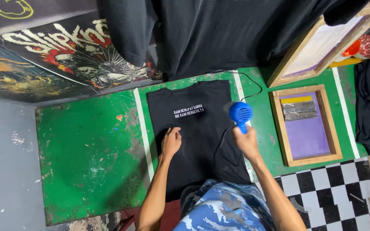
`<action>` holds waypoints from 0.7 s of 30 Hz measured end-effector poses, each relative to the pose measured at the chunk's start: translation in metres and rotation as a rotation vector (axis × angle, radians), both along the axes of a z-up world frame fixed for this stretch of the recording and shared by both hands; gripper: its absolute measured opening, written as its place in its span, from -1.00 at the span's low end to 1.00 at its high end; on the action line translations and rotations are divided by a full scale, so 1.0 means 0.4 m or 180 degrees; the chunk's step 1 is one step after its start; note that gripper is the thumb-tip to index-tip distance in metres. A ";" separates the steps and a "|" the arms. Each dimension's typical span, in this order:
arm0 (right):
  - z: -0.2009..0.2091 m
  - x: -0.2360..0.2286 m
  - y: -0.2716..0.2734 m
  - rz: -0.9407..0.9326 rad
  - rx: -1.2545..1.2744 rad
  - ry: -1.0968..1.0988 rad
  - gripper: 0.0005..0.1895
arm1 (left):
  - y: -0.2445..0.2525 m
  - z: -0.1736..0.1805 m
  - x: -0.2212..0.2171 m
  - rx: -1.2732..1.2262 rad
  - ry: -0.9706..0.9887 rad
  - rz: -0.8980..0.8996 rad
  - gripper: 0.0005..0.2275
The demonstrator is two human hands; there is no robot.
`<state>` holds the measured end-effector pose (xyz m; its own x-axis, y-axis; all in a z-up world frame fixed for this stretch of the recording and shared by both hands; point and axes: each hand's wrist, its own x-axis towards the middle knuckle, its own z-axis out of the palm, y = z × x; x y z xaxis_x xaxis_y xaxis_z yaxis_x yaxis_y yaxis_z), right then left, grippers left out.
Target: The person uses a blue hairdryer to dry a black t-shirt that is laid flat on a green table. The person holds the hairdryer in their right hand and moves it over the printed text on the shirt while using their left hand to hold the fabric in place.
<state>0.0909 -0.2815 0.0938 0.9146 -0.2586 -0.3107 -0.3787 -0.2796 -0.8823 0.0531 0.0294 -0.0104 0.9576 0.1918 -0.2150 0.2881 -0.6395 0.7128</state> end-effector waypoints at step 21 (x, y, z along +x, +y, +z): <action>-0.038 -0.214 0.177 0.1332 0.0466 0.0231 -0.86 | -0.279 0.022 -0.217 0.1762 -0.0494 -0.1248 -0.64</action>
<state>0.0052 -0.2106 0.0787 0.9057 0.1803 -0.3837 -0.3220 -0.2961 -0.8992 -0.0338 -0.0823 -0.0017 0.9903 -0.1328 -0.0403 -0.1174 -0.9568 0.2662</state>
